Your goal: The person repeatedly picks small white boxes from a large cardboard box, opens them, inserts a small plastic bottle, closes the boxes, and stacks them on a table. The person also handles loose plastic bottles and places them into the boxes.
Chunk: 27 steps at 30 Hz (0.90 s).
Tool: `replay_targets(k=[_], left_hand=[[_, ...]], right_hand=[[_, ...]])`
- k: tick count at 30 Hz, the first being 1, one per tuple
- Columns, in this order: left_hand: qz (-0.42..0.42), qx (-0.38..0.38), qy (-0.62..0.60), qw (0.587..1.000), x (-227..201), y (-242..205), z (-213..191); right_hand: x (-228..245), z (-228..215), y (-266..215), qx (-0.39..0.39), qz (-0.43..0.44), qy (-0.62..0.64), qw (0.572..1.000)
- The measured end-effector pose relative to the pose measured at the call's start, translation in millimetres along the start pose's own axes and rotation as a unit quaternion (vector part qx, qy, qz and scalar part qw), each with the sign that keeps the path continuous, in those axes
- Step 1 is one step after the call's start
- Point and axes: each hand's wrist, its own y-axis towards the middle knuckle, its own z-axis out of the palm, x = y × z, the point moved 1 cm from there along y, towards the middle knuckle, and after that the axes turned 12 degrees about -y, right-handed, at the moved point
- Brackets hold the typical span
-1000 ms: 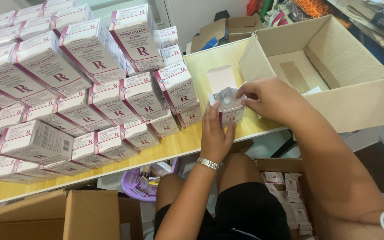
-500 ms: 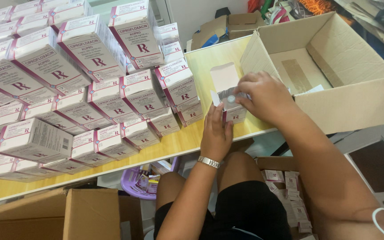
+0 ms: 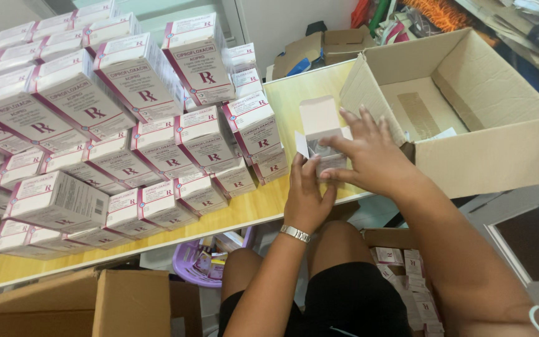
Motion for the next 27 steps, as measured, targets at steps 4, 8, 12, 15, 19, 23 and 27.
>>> replay_targets(k=[4,8,12,15,19,23,27], left_hand=[[-0.007,0.001,-0.034,0.999,1,2,-2],[-0.043,0.007,-0.061,0.997,4,-2,-1],[-0.075,0.013,-0.118,0.99,2,2,-4],[-0.063,0.027,-0.078,0.995,-5,5,-10],[-0.056,0.04,-0.092,0.993,-13,15,-16],[-0.101,0.051,-0.135,0.984,-18,16,-18],[-0.079,0.071,-0.116,0.988,-14,23,-17]], right_hand=[[11,-6,1,0.026,-0.009,-0.053,0.998],[18,-3,2,0.101,-0.018,-0.074,0.992],[19,-3,1,0.001,-0.014,0.01,1.0],[21,2,-5,0.002,-0.039,-0.025,0.999],[10,5,-19,-0.132,0.005,0.071,0.989],[10,30,-34,-0.319,0.119,0.401,0.851],[10,67,-26,-0.332,0.219,0.623,0.673]])
